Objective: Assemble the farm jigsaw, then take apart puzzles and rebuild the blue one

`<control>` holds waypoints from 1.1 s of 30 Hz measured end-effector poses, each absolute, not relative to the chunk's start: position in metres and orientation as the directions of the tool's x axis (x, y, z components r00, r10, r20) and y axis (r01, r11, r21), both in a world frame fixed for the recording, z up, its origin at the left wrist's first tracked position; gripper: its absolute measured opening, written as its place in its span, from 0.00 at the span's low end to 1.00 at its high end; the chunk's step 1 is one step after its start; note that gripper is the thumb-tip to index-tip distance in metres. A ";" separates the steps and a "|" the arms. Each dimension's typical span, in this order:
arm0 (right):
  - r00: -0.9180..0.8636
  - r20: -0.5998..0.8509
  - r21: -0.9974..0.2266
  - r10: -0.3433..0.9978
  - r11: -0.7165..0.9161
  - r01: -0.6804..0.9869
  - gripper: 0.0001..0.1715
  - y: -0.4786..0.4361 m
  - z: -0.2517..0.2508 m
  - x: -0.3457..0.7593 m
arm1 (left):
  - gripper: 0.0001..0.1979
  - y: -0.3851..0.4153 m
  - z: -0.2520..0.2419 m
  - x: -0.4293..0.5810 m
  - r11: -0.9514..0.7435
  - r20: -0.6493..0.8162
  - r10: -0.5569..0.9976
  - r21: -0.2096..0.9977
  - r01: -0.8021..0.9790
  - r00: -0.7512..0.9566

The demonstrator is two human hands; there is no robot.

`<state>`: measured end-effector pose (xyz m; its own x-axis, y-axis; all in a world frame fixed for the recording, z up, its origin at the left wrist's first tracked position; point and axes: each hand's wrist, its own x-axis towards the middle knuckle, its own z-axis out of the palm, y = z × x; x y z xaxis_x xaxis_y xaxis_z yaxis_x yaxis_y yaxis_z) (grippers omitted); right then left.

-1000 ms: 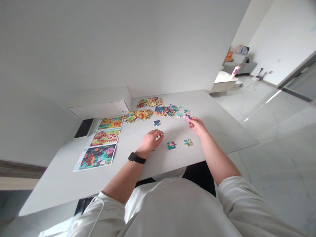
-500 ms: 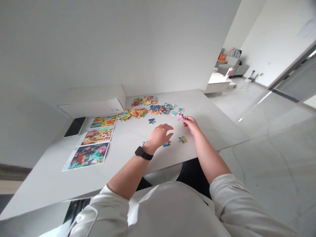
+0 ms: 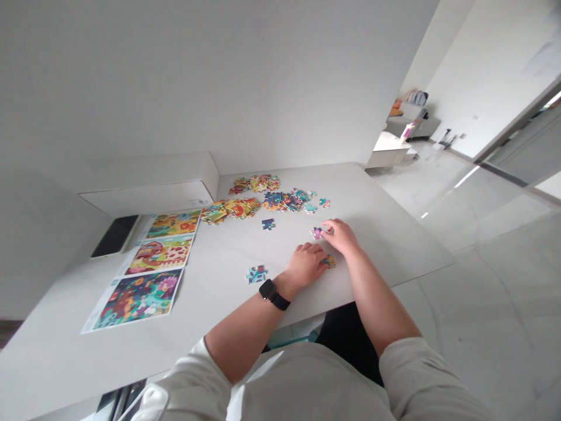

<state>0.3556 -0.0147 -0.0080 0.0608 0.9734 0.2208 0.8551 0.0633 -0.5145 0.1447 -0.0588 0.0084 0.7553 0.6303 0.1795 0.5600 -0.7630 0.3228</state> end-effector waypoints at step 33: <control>-0.052 0.313 -0.594 0.948 0.238 0.769 0.11 -0.009 -0.010 0.360 | 0.16 -0.066 0.003 0.143 -0.809 0.256 0.565 0.355 0.468 0.784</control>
<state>0.3596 -0.0093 -0.0104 -0.0523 0.9485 0.3126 0.7687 0.2381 -0.5936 0.1435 -0.0660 0.0026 0.7842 0.5654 0.2559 0.4677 -0.8094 0.3552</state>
